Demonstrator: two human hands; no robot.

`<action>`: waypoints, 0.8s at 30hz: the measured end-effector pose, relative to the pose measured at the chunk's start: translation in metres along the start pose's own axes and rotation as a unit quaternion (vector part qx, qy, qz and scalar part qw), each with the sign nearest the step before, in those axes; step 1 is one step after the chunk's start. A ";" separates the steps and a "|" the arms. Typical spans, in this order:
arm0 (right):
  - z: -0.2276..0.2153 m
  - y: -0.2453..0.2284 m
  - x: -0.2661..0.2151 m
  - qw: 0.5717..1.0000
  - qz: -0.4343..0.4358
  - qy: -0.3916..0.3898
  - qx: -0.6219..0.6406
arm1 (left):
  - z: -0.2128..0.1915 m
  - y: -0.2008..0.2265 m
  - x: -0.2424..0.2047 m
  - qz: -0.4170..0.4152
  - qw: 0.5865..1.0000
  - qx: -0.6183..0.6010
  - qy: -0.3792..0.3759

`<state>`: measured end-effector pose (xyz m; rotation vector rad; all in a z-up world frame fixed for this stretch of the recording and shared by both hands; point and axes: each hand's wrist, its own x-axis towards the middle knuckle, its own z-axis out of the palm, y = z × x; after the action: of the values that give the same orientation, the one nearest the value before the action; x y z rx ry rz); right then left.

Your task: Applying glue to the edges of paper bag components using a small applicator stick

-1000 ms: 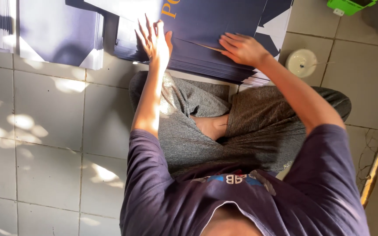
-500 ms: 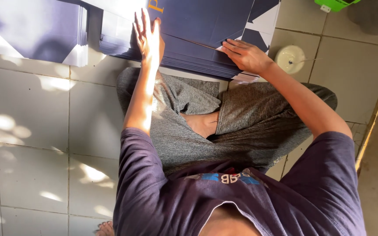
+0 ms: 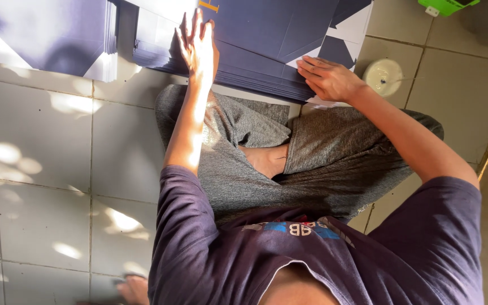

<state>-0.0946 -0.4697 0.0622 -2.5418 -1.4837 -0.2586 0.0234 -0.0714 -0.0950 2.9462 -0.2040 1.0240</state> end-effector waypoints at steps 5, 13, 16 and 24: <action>-0.002 0.003 -0.023 0.998 0.027 -0.033 0.042 | -0.058 0.009 0.022 -0.015 0.995 -0.081 -0.057; 0.009 0.008 -0.012 0.994 0.037 -0.072 0.069 | -0.072 0.015 0.026 -0.028 0.990 -0.110 -0.086; 0.017 0.010 0.011 0.996 0.034 -0.050 0.070 | -0.062 0.014 0.022 -0.029 0.992 -0.075 -0.096; 0.040 0.005 0.107 0.997 0.010 -0.045 0.062 | -0.044 0.016 0.014 -0.037 0.992 -0.024 -0.119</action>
<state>-0.0361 -0.3723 0.0492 -2.4968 -1.4564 -0.0476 0.0049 -0.0863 -0.0519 3.0009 -0.1187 0.6471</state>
